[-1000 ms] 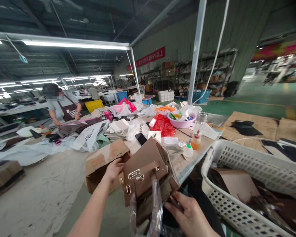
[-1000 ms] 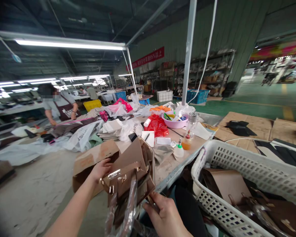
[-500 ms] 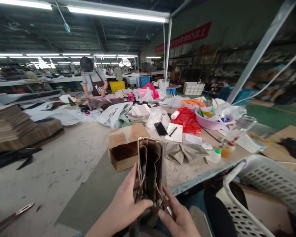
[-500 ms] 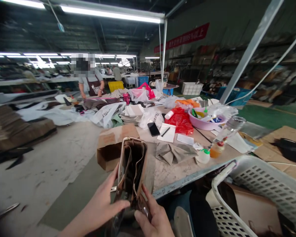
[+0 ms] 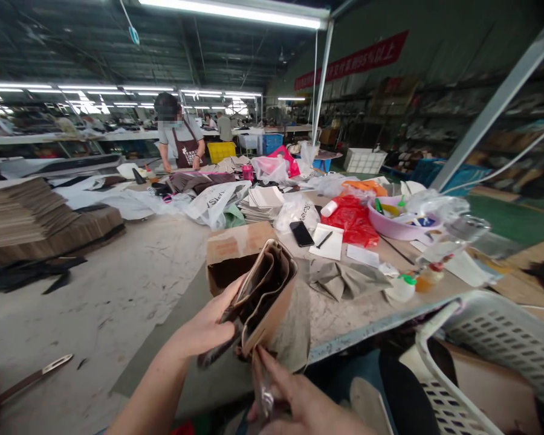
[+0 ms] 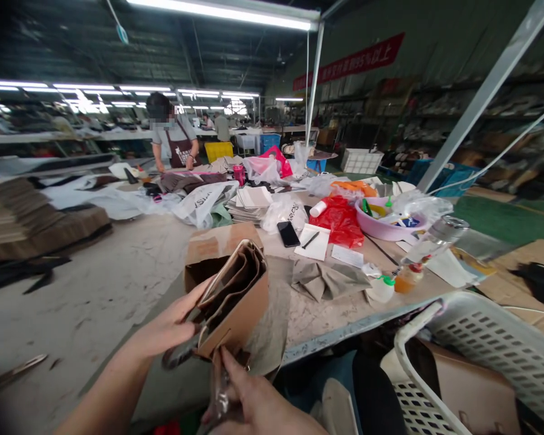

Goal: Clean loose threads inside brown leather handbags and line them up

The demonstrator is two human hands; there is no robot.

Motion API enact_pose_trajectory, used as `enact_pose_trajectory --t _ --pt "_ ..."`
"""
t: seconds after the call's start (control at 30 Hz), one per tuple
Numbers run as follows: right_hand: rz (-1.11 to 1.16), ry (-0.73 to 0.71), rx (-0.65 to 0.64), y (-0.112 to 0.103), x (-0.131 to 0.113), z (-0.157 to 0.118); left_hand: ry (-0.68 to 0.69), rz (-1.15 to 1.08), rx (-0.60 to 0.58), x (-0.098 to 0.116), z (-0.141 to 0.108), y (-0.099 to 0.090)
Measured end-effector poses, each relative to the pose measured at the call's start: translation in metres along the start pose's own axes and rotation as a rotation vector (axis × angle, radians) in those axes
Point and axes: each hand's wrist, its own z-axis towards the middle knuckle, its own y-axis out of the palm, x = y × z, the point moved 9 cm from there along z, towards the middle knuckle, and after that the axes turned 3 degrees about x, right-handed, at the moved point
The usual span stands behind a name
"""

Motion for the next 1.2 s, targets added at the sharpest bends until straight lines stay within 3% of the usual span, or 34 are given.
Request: enact_pose_trajectory --t 0.17,0.27,0.37,0.47,0.53,0.6,0.73,0.87,1.0,1.2 --pt "0.197 0.076 0.084 0.008 0.005 0.026 -0.072 -0.125 0.155 -0.007 0.006 -0.010" --pt "0.107 0.068 -0.020 0.018 -0.003 0.027 -0.055 -0.134 0.130 -0.012 0.014 -0.013" --pt "-0.193 -0.136 -0.060 0.006 -0.050 0.018 -0.034 -0.076 0.137 -0.016 0.020 -0.019" --pt "-0.517 -0.391 0.207 -0.043 -0.118 0.004 0.025 -0.024 0.116 -0.011 0.027 -0.017" --pt "-0.765 -0.529 0.369 -0.073 -0.156 -0.004 0.100 -0.020 0.043 0.000 0.032 -0.008" --pt "-1.022 -0.585 0.412 -0.092 -0.177 -0.004 0.155 -0.036 -0.032 0.010 0.037 0.002" --pt "-1.405 -0.436 0.256 -0.109 -0.172 0.017 0.180 -0.019 -0.055 0.014 0.049 0.009" --pt "-1.604 -0.271 0.153 -0.116 -0.158 0.037 0.206 0.141 0.005 0.004 0.058 0.008" --pt "-1.677 -0.204 0.122 -0.126 -0.153 0.054 0.242 0.274 0.051 -0.002 0.064 0.009" --pt "-1.691 -0.145 0.043 -0.137 -0.148 0.065 0.250 0.290 0.092 -0.006 0.069 0.008"
